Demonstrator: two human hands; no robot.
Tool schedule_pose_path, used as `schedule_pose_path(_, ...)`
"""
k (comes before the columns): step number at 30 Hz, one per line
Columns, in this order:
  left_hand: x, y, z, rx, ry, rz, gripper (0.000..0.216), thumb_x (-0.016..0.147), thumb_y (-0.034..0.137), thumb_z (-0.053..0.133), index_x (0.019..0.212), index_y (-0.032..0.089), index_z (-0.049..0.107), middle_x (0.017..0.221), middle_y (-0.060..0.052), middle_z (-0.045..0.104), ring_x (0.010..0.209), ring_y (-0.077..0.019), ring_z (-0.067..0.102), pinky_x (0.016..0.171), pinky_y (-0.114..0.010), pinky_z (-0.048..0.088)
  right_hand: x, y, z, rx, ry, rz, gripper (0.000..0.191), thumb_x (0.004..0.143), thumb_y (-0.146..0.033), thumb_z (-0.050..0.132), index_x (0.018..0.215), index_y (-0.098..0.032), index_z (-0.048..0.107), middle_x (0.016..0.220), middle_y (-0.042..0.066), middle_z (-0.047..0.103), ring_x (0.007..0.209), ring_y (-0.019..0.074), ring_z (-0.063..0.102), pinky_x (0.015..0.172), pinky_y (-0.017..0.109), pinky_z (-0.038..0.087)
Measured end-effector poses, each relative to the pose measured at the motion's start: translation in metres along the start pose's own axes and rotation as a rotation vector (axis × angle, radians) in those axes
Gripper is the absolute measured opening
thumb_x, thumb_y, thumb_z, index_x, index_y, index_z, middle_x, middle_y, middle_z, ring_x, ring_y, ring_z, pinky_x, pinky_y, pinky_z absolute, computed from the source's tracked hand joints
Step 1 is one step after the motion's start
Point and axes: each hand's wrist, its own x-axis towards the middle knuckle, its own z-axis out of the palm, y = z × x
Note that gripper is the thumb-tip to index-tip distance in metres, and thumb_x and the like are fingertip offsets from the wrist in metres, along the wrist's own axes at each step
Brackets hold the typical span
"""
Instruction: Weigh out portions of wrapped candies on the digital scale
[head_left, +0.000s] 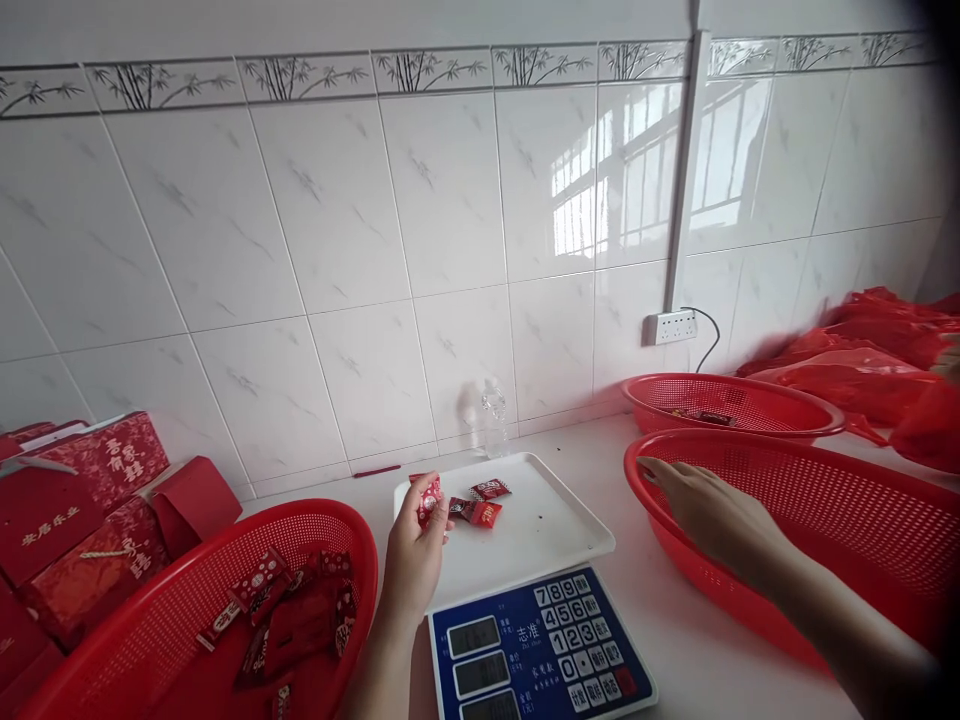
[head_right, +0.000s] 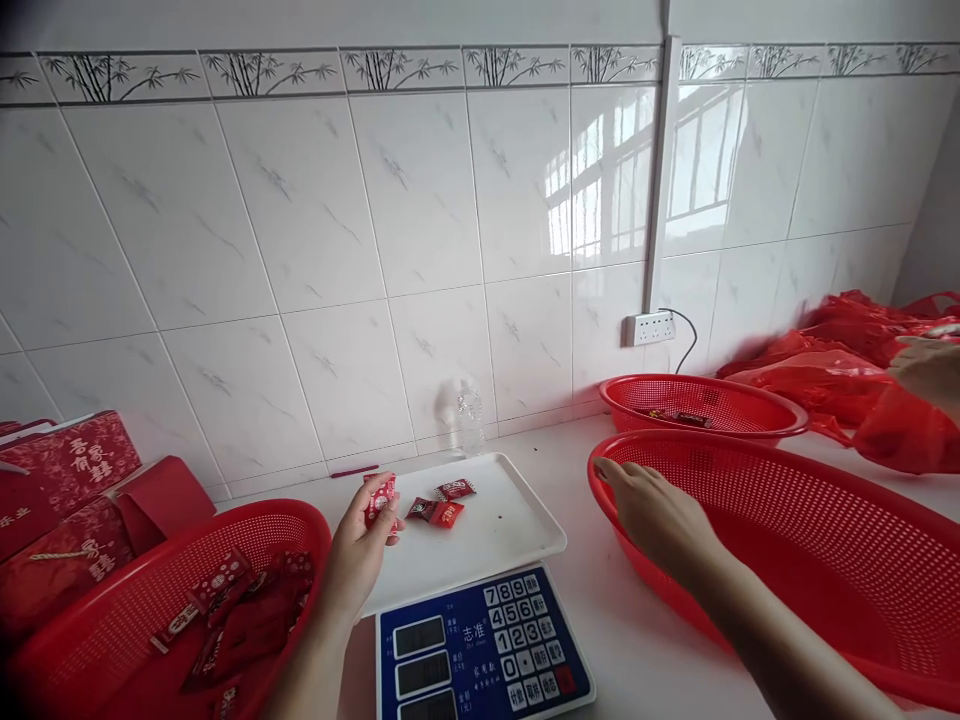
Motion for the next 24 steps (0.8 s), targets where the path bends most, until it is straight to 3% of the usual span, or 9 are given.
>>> schedule_pose_path(3,0.0,0.0,-0.001,-0.018,0.0,0.011,0.043,0.077,0.05,0.056,0.113,0.026,0.056,0.101,-0.004,0.062,0.072,-0.0121,0.059,0.068,-0.025,0.047,-0.003,0.016,0.001,-0.053,0.036,0.002,0.036,0.086,-0.022,0.036,0.113,-0.02,0.06,0.103,0.017,0.066,0.089,0.0331,0.063,0.054,0.033,0.045)
schedule_pose_path(5,0.001,0.0,-0.001,-0.015,-0.005,0.01,0.044,0.076,0.05,0.057,0.112,0.024,0.057,0.099,-0.004,0.062,0.071,-0.0122,0.058,0.068,-0.025,0.047,-0.004,0.009,0.005,-0.032,0.063,-0.046,0.037,0.085,-0.026,0.039,0.115,-0.019,0.059,0.109,0.017,0.064,0.097,0.0351,0.06,0.06,0.037,0.048)
schedule_pose_path(8,0.002,-0.003,-0.002,0.029,-0.023,0.007,0.047,0.076,0.052,0.056,0.114,0.023,0.056,0.098,-0.005,0.062,0.071,-0.0125,0.058,0.069,-0.026,0.048,-0.001,-0.028,0.012,0.134,0.02,-0.149,0.038,0.087,-0.033,0.039,0.117,-0.017,0.056,0.118,0.015,0.06,0.107,0.0308,0.056,0.079,0.041,0.049)
schedule_pose_path(12,0.003,-0.005,-0.003,0.069,-0.031,0.017,0.047,0.077,0.052,0.054,0.114,0.024,0.054,0.1,-0.005,0.062,0.072,-0.0129,0.058,0.07,-0.027,0.048,0.004,-0.099,0.02,0.34,-0.135,-0.374,0.035,0.088,-0.035,0.044,0.114,-0.017,0.059,0.117,0.011,0.061,0.106,0.0231,0.056,0.09,0.036,0.045)
schedule_pose_path(15,0.003,-0.004,-0.003,0.078,-0.035,0.017,0.046,0.078,0.051,0.053,0.115,0.023,0.053,0.099,-0.005,0.061,0.071,-0.0131,0.058,0.069,-0.027,0.048,0.009,-0.141,0.024,0.303,-0.22,-0.465,0.028,0.084,-0.034,0.052,0.104,-0.017,0.063,0.109,0.01,0.064,0.102,0.0252,0.057,0.088,0.038,0.045)
schedule_pose_path(18,0.003,-0.003,-0.003,0.076,-0.04,0.02,0.046,0.078,0.051,0.053,0.114,0.022,0.053,0.095,-0.005,0.062,0.07,-0.0134,0.058,0.068,-0.027,0.048,0.015,-0.165,0.032,0.2,-0.265,-0.465,0.022,0.082,-0.033,0.055,0.09,-0.016,0.065,0.099,0.011,0.066,0.096,0.027,0.058,0.08,0.038,0.046)
schedule_pose_path(24,0.003,-0.001,-0.003,0.071,-0.049,0.033,0.046,0.078,0.051,0.053,0.113,0.021,0.054,0.091,-0.004,0.063,0.07,-0.0137,0.059,0.067,-0.027,0.048,0.019,-0.168,0.047,0.12,-0.234,-0.458,0.023,0.085,-0.015,0.04,0.088,-0.015,0.062,0.095,0.011,0.066,0.09,0.0235,0.059,0.071,0.032,0.044)
